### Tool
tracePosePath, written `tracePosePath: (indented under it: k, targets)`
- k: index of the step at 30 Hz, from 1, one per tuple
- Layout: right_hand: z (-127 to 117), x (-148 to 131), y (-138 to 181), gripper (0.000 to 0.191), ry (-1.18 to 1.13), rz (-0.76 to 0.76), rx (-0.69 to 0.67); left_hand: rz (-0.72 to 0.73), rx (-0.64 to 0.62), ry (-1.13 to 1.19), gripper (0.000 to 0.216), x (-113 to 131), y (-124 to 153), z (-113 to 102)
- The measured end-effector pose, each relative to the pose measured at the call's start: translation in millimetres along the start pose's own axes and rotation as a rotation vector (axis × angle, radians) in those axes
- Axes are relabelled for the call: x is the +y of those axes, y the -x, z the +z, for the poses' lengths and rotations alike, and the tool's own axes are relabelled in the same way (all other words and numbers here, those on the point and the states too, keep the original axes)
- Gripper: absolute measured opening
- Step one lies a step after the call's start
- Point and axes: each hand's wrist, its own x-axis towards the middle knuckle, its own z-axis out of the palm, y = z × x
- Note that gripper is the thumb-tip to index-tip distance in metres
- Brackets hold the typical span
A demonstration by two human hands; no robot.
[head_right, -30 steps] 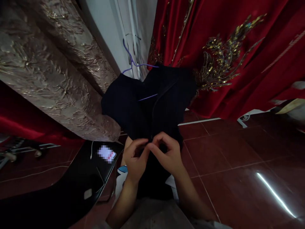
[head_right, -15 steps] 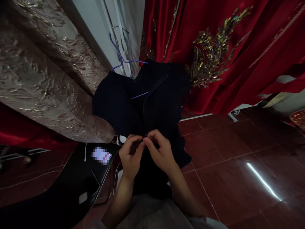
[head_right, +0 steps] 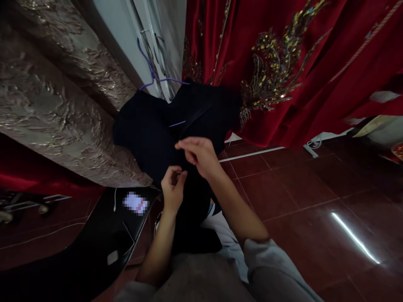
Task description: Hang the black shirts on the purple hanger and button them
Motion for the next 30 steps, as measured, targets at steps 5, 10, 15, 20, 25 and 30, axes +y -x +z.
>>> tracePosePath:
  k: [5,10,15,20,25,30]
  targets:
    - [25.5,-47.2,-59.6,0.026,-0.089,-0.145,-0.008,-0.027,0.005,-0.065,0.016,-34.6,-7.5,4.2]
    - [35.6,-50.5,-69.3,0.029,-0.120,-0.130,-0.143,-0.032,-0.109,-0.086,0.015,-40.7,-2.2,1.9]
    - [24.1,-25.9,-61.5,0.031,-0.049,-0.109,-0.109,-0.126,-0.110,-0.073,0.018,-44.3,13.7,-9.1]
    - [17.0,-14.0,-49.9,0.024,-0.086,-0.100,-0.104,-0.144,-0.164,-0.063,0.016,-39.2,18.9,-16.0]
    - [20.6,-16.1,-47.0,0.020,-0.075,-0.110,-0.087,-0.080,-0.214,-0.109,0.010,-26.1,15.1,-16.1]
    - [25.0,-19.3,-57.1,0.020,-0.052,-0.127,-0.073,-0.030,-0.335,-0.208,0.008,-12.8,5.2,-27.7]
